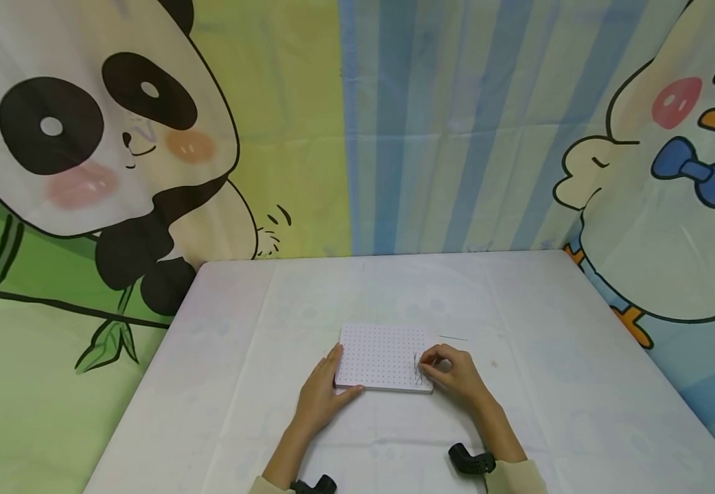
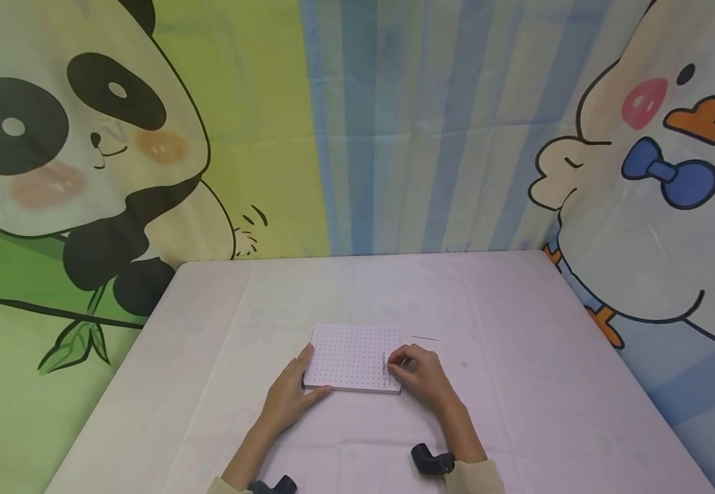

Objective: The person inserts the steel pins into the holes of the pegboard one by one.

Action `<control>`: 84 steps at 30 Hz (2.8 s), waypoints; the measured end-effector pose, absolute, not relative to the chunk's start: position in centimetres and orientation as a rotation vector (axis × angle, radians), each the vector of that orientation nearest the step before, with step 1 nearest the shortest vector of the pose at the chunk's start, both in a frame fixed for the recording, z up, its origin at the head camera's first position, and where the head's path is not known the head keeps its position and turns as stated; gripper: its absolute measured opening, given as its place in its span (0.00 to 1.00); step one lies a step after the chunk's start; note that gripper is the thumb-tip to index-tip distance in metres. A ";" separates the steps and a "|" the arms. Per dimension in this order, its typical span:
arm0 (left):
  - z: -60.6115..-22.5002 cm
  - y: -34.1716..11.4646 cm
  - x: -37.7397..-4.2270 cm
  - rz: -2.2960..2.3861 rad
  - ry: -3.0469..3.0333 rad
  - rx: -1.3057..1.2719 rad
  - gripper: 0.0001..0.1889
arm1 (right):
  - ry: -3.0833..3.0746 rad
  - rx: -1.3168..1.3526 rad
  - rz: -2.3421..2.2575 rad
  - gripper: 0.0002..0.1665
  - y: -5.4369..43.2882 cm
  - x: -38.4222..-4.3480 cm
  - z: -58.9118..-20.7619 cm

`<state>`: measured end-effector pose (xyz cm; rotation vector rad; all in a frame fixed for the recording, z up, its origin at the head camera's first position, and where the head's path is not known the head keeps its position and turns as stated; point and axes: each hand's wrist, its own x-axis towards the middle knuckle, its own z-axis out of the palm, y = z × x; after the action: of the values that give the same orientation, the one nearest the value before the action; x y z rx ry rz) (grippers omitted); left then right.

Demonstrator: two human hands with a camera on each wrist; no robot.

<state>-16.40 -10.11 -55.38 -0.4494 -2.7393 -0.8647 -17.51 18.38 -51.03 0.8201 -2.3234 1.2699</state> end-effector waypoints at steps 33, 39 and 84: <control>-54.9 -10.2 -16.3 -0.860 -2.714 -0.474 0.49 | -2.406 0.085 1.046 0.11 21.9 -21.9 -55.0; -55.0 -10.1 -16.3 -0.874 -2.708 -0.471 0.48 | -2.427 0.045 1.022 0.08 22.0 -21.8 -55.2; -54.9 -10.1 -16.2 -0.862 -2.717 -0.482 0.47 | -2.068 0.415 1.812 0.05 18.6 -19.0 -51.9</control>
<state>-16.17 -10.10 -54.94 -0.4819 -2.7173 -0.8621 -18.99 18.57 -51.87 0.4154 -2.0682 1.8124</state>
